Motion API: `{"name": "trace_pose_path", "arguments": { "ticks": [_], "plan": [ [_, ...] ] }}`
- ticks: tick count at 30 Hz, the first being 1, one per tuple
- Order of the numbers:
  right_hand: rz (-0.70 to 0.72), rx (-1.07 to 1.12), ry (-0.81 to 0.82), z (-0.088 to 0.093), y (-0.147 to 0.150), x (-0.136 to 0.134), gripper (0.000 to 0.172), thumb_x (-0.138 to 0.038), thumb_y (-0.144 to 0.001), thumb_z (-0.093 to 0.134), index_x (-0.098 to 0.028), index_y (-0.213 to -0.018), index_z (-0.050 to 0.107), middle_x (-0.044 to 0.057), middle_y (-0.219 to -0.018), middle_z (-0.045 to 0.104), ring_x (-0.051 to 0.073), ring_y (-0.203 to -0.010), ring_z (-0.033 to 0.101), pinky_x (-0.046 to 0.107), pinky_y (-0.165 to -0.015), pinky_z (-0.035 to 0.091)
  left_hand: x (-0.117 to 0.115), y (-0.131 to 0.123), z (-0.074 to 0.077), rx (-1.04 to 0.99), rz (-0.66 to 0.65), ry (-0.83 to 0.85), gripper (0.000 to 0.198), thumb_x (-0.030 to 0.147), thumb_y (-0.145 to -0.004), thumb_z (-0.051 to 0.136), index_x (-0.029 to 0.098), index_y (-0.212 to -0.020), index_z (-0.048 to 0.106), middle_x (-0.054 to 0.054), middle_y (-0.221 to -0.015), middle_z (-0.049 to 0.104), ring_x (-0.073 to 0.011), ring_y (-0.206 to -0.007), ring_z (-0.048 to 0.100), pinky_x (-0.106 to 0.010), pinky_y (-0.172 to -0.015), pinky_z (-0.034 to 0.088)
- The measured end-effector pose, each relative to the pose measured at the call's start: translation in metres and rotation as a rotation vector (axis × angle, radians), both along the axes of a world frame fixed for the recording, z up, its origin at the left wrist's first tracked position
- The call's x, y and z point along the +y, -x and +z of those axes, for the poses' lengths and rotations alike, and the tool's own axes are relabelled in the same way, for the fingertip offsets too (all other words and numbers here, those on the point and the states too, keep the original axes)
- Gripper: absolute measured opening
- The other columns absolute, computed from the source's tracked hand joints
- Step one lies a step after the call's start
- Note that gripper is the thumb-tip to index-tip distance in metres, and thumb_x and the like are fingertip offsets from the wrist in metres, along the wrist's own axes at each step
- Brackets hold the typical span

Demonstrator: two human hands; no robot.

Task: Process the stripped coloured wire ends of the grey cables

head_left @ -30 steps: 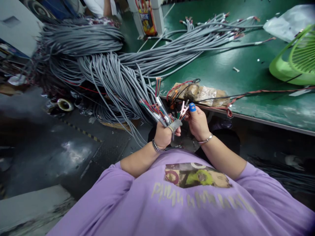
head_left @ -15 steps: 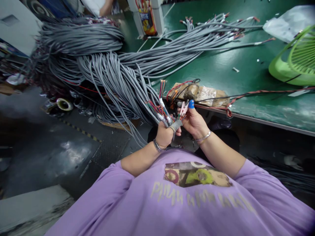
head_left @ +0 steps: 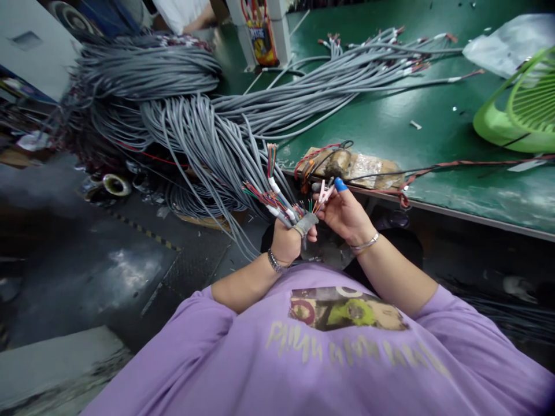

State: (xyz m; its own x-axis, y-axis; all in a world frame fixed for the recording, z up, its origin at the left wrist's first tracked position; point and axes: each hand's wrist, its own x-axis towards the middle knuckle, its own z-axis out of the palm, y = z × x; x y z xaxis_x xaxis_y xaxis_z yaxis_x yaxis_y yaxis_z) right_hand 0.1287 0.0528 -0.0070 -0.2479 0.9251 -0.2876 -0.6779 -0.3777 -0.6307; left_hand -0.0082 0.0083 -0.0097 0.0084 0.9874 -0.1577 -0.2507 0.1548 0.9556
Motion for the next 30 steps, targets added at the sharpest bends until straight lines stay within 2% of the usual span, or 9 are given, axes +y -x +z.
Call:
{"name": "trace_pose_path", "arguments": {
  "ticks": [3,7,12,19,23,30],
  "plan": [
    [-0.020,-0.002,-0.038,-0.003,0.000,-0.001,0.039,-0.061,-0.084,0.069,-0.022,-0.082,0.069,-0.002,-0.070,0.069,0.009,-0.057,0.054,0.022,-0.052,0.044,0.003,-0.003,0.000,-0.003,0.010,-0.005,0.039,0.050,-0.065,0.081,0.017,-0.068,0.061,0.003,-0.053,0.061,-0.0081,-0.043,0.055,-0.020,-0.042,0.047],
    [-0.038,0.015,-0.037,-0.010,0.004,0.002,0.049,-0.071,-0.079,0.067,-0.022,-0.077,0.066,-0.001,-0.070,0.069,0.012,-0.059,0.058,0.025,-0.055,0.047,0.005,-0.006,-0.001,-0.005,0.021,-0.013,0.037,0.048,-0.065,0.081,0.016,-0.068,0.062,0.003,-0.053,0.060,-0.0079,-0.043,0.054,-0.020,-0.042,0.047],
    [-0.011,0.041,-0.044,-0.009,0.010,0.006,0.053,-0.076,-0.079,0.062,-0.024,-0.084,0.068,-0.001,-0.063,0.066,0.016,-0.061,0.061,0.030,-0.057,0.048,0.007,-0.009,-0.003,-0.006,0.008,-0.028,0.037,0.048,-0.068,0.080,0.016,-0.066,0.062,0.002,-0.053,0.061,-0.0078,-0.043,0.054,-0.020,-0.042,0.047],
    [-0.081,0.094,-0.008,-0.010,0.014,0.008,0.043,-0.068,-0.082,0.067,-0.025,-0.083,0.068,-0.001,-0.063,0.068,0.016,-0.057,0.059,0.032,-0.058,0.050,0.007,-0.008,-0.006,0.032,0.005,-0.017,0.039,0.050,-0.070,0.079,0.015,-0.065,0.063,0.002,-0.052,0.061,-0.0080,-0.043,0.055,-0.019,-0.042,0.049],
    [-0.069,0.141,0.037,-0.013,0.013,0.007,0.040,-0.064,-0.083,0.069,-0.024,-0.081,0.066,-0.001,-0.069,0.070,0.016,-0.059,0.060,0.030,-0.057,0.050,0.006,-0.007,-0.008,-0.007,0.008,-0.039,0.040,0.050,-0.068,0.082,0.015,-0.065,0.063,0.002,-0.053,0.061,-0.0075,-0.042,0.055,-0.019,-0.042,0.049],
    [-0.005,0.163,0.049,-0.015,0.007,0.005,0.055,-0.076,-0.085,0.055,-0.022,-0.081,0.065,0.001,-0.075,0.072,0.013,-0.059,0.059,0.026,-0.054,0.047,-0.001,-0.001,-0.004,-0.013,0.023,-0.046,0.040,0.052,-0.066,0.082,0.016,-0.069,0.065,0.003,-0.053,0.061,-0.0081,-0.042,0.055,-0.019,-0.041,0.049]
  ]
}}
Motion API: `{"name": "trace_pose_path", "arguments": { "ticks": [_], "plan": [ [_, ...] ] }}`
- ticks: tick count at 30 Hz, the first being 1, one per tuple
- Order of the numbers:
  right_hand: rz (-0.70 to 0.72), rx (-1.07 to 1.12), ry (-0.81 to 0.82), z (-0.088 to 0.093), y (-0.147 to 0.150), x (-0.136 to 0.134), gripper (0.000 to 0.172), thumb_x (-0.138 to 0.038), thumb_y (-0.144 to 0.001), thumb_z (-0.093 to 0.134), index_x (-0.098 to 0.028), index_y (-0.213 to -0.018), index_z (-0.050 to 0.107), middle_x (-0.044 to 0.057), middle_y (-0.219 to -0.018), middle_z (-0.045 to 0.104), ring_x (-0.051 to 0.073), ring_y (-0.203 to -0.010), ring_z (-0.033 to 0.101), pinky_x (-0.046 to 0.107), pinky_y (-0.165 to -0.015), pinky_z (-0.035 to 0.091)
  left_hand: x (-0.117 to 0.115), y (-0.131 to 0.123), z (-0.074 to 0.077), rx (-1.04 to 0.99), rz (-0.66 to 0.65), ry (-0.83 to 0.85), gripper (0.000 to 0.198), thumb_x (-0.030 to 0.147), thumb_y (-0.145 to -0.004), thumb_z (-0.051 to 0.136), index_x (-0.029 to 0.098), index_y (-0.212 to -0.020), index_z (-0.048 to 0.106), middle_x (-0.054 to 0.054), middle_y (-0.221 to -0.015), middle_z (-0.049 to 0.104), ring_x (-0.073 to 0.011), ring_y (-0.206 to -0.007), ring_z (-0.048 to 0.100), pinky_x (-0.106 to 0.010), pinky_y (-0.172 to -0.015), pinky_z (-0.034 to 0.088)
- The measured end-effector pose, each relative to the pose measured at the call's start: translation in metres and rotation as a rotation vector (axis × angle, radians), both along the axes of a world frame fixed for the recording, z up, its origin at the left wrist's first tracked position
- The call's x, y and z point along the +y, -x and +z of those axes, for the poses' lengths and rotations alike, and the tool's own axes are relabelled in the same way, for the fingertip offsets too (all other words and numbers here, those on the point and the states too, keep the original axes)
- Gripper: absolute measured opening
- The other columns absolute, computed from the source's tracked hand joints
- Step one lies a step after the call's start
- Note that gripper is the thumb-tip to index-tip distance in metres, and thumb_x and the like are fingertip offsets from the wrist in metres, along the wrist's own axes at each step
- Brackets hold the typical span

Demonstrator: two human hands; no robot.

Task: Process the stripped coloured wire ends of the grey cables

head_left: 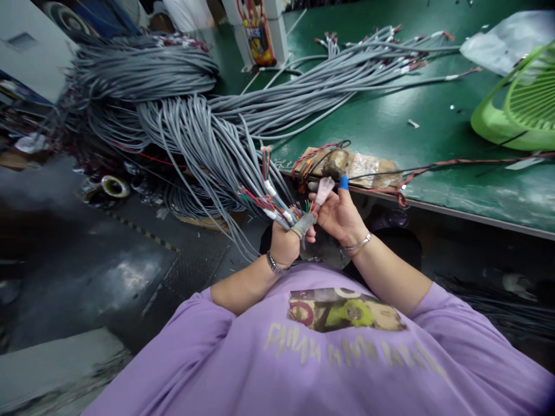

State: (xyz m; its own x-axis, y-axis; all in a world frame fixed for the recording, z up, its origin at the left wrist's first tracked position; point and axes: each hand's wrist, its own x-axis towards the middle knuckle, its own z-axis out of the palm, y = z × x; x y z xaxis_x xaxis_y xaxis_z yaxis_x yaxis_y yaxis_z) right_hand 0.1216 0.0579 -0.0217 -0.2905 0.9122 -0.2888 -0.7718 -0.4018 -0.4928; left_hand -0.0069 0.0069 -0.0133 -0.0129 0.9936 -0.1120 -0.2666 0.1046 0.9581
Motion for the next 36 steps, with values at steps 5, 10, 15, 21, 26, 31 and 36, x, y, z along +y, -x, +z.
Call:
{"name": "trace_pose_path", "arguments": {
  "ticks": [5,10,15,21,26,31,36],
  "plan": [
    [0.013,-0.056,-0.013,0.007,-0.005,-0.002,0.047,-0.070,-0.085,0.060,-0.023,-0.083,0.066,0.000,-0.077,0.071,0.013,-0.062,0.058,0.025,-0.055,0.045,-0.002,0.002,0.000,-0.007,0.017,-0.012,0.040,0.052,-0.067,0.080,0.016,-0.069,0.064,0.002,-0.054,0.063,-0.0087,-0.043,0.057,-0.019,-0.041,0.049],
    [-0.059,-0.096,-0.029,0.011,-0.004,-0.006,0.037,-0.056,-0.078,0.076,-0.022,-0.080,0.063,-0.003,-0.075,0.069,0.009,-0.060,0.054,0.022,-0.055,0.044,0.003,-0.004,0.000,0.006,0.041,-0.019,0.040,0.052,-0.068,0.080,0.016,-0.067,0.062,0.002,-0.053,0.062,-0.0082,-0.043,0.056,-0.019,-0.042,0.049],
    [-0.087,-0.195,-0.024,0.012,-0.003,-0.005,0.047,-0.060,-0.068,0.083,-0.020,-0.075,0.061,-0.004,-0.066,0.061,0.007,-0.056,0.050,0.020,-0.050,0.039,0.007,-0.006,-0.002,-0.020,0.056,-0.031,0.036,0.048,-0.071,0.080,0.015,-0.070,0.065,0.002,-0.055,0.063,-0.0082,-0.044,0.057,-0.018,-0.042,0.049],
    [-0.044,-0.179,-0.018,0.013,-0.007,-0.002,0.037,-0.053,-0.074,0.082,-0.020,-0.080,0.067,-0.003,-0.072,0.067,0.009,-0.063,0.057,0.022,-0.056,0.044,0.010,-0.006,-0.004,-0.006,0.074,-0.009,0.034,0.047,-0.071,0.079,0.015,-0.070,0.065,0.002,-0.055,0.062,-0.0080,-0.044,0.057,-0.018,-0.041,0.048],
    [-0.040,-0.144,-0.028,0.009,-0.008,-0.001,0.027,-0.048,-0.077,0.081,-0.022,-0.081,0.071,-0.002,-0.081,0.073,0.011,-0.072,0.062,0.024,-0.062,0.046,0.010,-0.006,-0.006,0.020,0.062,-0.013,0.035,0.048,-0.070,0.079,0.016,-0.069,0.064,0.002,-0.054,0.062,-0.0083,-0.043,0.057,-0.019,-0.041,0.048],
    [-0.047,-0.137,-0.061,0.006,-0.008,0.000,0.027,-0.048,-0.076,0.082,-0.024,-0.082,0.073,-0.004,-0.079,0.074,0.011,-0.072,0.062,0.024,-0.063,0.046,0.007,-0.004,-0.009,0.050,0.038,-0.019,0.037,0.049,-0.072,0.078,0.016,-0.067,0.063,0.002,-0.054,0.062,-0.0082,-0.042,0.056,-0.019,-0.042,0.049],
    [-0.062,-0.154,-0.077,0.005,-0.007,-0.001,0.028,-0.049,-0.077,0.081,-0.024,-0.086,0.073,-0.003,-0.084,0.075,0.013,-0.078,0.063,0.026,-0.065,0.045,0.007,-0.004,-0.007,0.071,0.007,-0.010,0.039,0.052,-0.071,0.078,0.016,-0.068,0.062,0.002,-0.053,0.062,-0.0085,-0.043,0.056,-0.019,-0.042,0.049]
  ]
}}
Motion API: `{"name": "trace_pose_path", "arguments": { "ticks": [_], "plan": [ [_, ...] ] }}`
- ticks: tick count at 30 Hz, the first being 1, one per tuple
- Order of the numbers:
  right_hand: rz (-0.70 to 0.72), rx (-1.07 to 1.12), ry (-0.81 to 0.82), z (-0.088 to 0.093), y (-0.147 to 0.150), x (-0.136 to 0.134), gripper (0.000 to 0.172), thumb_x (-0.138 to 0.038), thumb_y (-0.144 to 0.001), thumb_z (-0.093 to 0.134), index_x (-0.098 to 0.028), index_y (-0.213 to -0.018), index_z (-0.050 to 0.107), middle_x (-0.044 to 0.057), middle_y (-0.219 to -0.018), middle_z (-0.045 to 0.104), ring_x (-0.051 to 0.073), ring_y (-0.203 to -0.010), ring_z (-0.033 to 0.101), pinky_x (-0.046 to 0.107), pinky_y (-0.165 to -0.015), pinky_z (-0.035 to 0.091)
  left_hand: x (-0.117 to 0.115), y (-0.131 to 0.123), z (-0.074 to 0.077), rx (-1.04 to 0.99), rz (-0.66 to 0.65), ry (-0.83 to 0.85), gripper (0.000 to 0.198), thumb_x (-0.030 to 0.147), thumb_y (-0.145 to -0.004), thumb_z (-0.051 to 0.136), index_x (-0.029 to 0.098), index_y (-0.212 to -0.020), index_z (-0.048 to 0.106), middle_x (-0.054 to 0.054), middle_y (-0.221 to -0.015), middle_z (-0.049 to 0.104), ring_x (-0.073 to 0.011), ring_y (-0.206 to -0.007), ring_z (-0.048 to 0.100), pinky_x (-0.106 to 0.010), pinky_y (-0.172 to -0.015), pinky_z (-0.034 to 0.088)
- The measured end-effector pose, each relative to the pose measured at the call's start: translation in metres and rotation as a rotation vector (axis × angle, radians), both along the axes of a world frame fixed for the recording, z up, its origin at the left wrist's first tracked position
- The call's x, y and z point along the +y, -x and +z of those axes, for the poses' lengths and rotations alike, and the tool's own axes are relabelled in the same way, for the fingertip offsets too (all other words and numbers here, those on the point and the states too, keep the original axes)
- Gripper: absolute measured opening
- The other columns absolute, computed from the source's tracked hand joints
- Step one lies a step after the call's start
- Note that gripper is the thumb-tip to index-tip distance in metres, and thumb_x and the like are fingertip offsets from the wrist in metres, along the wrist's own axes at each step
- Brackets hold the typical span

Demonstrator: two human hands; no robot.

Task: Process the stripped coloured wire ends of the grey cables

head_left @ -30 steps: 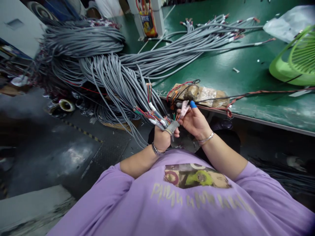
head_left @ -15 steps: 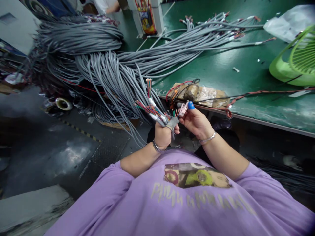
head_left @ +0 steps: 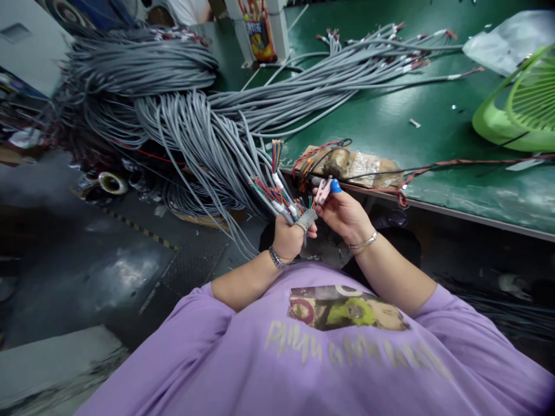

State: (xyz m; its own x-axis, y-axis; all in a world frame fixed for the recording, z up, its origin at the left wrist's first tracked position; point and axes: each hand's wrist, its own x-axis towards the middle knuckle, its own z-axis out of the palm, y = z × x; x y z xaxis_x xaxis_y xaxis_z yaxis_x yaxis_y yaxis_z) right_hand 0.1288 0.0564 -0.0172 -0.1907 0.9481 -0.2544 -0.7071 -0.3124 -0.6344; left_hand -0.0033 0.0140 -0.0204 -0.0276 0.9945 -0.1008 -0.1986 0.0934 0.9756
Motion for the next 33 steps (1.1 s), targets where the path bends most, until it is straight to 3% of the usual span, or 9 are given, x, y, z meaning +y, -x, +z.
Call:
{"name": "trace_pose_path", "arguments": {
  "ticks": [8,15,20,26,33],
  "plan": [
    [0.031,0.052,0.070,0.006,0.000,-0.006,0.033,-0.058,-0.082,0.072,-0.025,-0.086,0.071,-0.002,-0.081,0.073,0.013,-0.071,0.063,0.024,-0.060,0.047,-0.004,0.004,0.001,-0.025,0.013,0.009,0.038,0.051,-0.069,0.079,0.016,-0.067,0.062,0.002,-0.054,0.062,-0.0086,-0.042,0.056,-0.020,-0.042,0.049],
    [0.071,0.052,0.098,-0.004,-0.008,-0.010,0.037,-0.060,-0.082,0.069,-0.024,-0.086,0.070,-0.002,-0.076,0.070,0.011,-0.064,0.060,0.022,-0.057,0.048,-0.010,0.012,-0.001,-0.044,0.038,0.025,0.040,0.052,-0.066,0.080,0.016,-0.070,0.063,0.002,-0.053,0.062,-0.0081,-0.041,0.054,-0.019,-0.040,0.046],
    [0.143,0.006,0.060,0.000,-0.008,-0.008,0.054,-0.073,-0.078,0.065,-0.021,-0.091,0.072,0.001,-0.076,0.070,0.012,-0.061,0.059,0.023,-0.054,0.048,-0.009,0.008,0.004,-0.058,0.053,0.008,0.041,0.053,-0.067,0.080,0.017,-0.070,0.062,0.003,-0.054,0.062,-0.0083,-0.043,0.055,-0.019,-0.040,0.047],
    [0.070,-0.086,0.049,0.014,-0.002,0.001,0.051,-0.071,-0.076,0.070,-0.019,-0.081,0.068,-0.001,-0.069,0.066,0.009,-0.056,0.055,0.021,-0.051,0.043,-0.004,0.001,0.011,-0.061,0.063,-0.020,0.036,0.049,-0.070,0.078,0.016,-0.070,0.063,0.003,-0.054,0.062,-0.0080,-0.043,0.056,-0.019,-0.041,0.048],
    [-0.031,-0.025,0.047,0.007,0.006,0.003,0.043,-0.063,-0.077,0.076,-0.021,-0.079,0.066,-0.003,-0.068,0.066,0.010,-0.060,0.057,0.022,-0.052,0.043,-0.002,-0.002,0.004,-0.037,0.052,-0.011,0.039,0.050,-0.069,0.080,0.016,-0.067,0.062,0.002,-0.054,0.062,-0.0082,-0.042,0.056,-0.019,-0.042,0.049]
  ]
}}
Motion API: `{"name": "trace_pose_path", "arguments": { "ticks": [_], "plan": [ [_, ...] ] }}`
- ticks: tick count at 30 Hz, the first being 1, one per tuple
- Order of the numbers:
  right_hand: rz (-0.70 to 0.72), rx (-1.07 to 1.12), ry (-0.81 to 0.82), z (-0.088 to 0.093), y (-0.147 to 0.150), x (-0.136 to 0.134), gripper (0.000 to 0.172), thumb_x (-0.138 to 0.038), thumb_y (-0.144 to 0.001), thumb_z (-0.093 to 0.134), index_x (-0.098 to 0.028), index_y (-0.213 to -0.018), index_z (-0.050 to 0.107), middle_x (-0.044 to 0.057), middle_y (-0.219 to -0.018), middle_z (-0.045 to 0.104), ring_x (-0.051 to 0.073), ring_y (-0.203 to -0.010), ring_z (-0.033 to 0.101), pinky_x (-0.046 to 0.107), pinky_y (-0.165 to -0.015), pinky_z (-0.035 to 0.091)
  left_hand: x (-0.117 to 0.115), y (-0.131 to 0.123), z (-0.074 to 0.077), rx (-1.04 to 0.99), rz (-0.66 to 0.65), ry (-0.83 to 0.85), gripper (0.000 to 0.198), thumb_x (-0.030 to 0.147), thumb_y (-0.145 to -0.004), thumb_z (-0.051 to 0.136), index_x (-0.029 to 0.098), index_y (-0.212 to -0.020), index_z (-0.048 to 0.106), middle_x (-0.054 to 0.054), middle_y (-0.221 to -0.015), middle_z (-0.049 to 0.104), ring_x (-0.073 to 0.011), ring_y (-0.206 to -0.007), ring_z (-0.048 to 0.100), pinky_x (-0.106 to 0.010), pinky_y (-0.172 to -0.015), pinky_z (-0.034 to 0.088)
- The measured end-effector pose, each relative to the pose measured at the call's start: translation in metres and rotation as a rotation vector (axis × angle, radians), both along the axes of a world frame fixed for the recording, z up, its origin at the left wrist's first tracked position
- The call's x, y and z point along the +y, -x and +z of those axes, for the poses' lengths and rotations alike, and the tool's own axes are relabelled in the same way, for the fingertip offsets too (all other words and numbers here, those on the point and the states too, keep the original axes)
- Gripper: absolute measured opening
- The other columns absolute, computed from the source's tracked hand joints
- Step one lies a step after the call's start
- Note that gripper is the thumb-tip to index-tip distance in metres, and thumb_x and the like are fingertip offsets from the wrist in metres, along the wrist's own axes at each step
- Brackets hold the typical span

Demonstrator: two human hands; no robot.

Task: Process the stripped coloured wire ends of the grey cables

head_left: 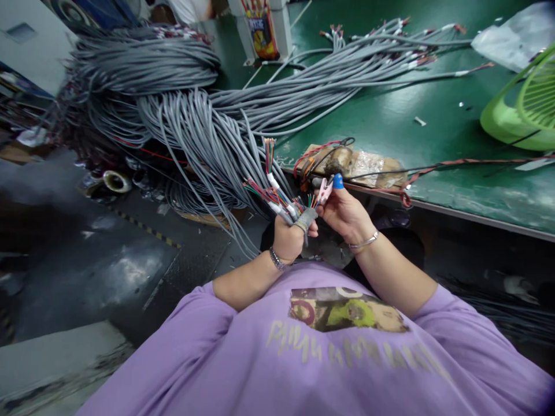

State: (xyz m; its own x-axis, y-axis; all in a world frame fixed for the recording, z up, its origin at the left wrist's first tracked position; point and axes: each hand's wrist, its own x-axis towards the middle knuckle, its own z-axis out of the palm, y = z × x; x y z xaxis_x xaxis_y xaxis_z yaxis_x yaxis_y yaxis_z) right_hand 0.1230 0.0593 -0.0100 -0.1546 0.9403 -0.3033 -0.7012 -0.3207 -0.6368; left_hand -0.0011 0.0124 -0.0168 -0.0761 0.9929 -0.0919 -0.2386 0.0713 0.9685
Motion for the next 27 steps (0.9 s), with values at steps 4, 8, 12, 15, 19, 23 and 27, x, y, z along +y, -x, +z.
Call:
{"name": "trace_pose_path", "arguments": {
  "ticks": [4,8,12,15,19,23,27],
  "plan": [
    [-0.017,-0.007,-0.024,-0.002,0.002,0.001,0.043,-0.063,-0.077,0.075,-0.022,-0.078,0.066,-0.002,-0.068,0.066,0.010,-0.061,0.058,0.023,-0.053,0.044,0.000,0.000,-0.003,0.022,-0.002,0.010,0.040,0.052,-0.068,0.080,0.017,-0.067,0.061,0.002,-0.054,0.062,-0.0086,-0.043,0.057,-0.020,-0.043,0.050],
    [0.013,0.051,0.023,-0.002,0.001,-0.003,0.046,-0.067,-0.077,0.072,-0.022,-0.077,0.065,-0.002,-0.071,0.068,0.011,-0.062,0.058,0.023,-0.054,0.045,-0.001,0.001,-0.001,0.017,-0.005,0.019,0.041,0.053,-0.067,0.080,0.017,-0.068,0.062,0.002,-0.054,0.063,-0.0086,-0.043,0.057,-0.020,-0.042,0.050],
    [0.066,0.091,0.057,-0.006,-0.003,-0.006,0.052,-0.075,-0.080,0.062,-0.023,-0.080,0.066,-0.001,-0.076,0.070,0.012,-0.064,0.060,0.024,-0.056,0.046,-0.003,0.005,-0.002,-0.006,-0.020,0.011,0.041,0.054,-0.067,0.080,0.016,-0.068,0.062,0.002,-0.054,0.062,-0.0084,-0.043,0.056,-0.019,-0.041,0.049],
    [0.060,0.067,0.059,-0.011,-0.010,-0.009,0.053,-0.076,-0.080,0.061,-0.023,-0.081,0.065,-0.001,-0.074,0.068,0.012,-0.062,0.059,0.024,-0.055,0.046,-0.006,0.011,-0.004,0.002,-0.066,0.015,0.042,0.054,-0.068,0.080,0.016,-0.069,0.062,0.002,-0.054,0.062,-0.0086,-0.043,0.056,-0.020,-0.042,0.049],
    [0.056,0.036,0.068,-0.015,-0.019,-0.012,0.049,-0.072,-0.078,0.067,-0.023,-0.076,0.062,-0.001,-0.074,0.068,0.012,-0.059,0.058,0.023,-0.053,0.046,-0.005,0.017,-0.006,-0.042,-0.163,0.049,0.046,0.057,-0.064,0.083,0.016,-0.074,0.066,0.000,-0.058,0.066,-0.0111,-0.047,0.061,-0.023,-0.048,0.054],
    [0.081,-0.019,0.052,-0.020,-0.030,-0.017,0.043,-0.065,-0.077,0.072,-0.022,-0.075,0.064,0.000,-0.075,0.069,0.011,-0.061,0.060,0.024,-0.055,0.048,0.000,0.019,-0.008,-0.094,-0.259,0.079,0.051,0.062,-0.065,0.082,0.015,-0.081,0.070,-0.006,-0.071,0.074,-0.0167,-0.063,0.072,-0.025,-0.058,0.057],
    [-0.027,-0.233,-0.058,-0.030,-0.043,-0.025,0.041,-0.060,-0.069,0.081,-0.021,-0.081,0.072,0.001,-0.075,0.070,0.011,-0.063,0.060,0.024,-0.058,0.048,0.006,0.023,-0.010,-0.057,-0.346,0.089,0.050,0.062,-0.071,0.077,0.016,-0.089,0.073,-0.009,-0.084,0.077,-0.0180,-0.073,0.075,-0.019,-0.052,0.047]
  ]
}}
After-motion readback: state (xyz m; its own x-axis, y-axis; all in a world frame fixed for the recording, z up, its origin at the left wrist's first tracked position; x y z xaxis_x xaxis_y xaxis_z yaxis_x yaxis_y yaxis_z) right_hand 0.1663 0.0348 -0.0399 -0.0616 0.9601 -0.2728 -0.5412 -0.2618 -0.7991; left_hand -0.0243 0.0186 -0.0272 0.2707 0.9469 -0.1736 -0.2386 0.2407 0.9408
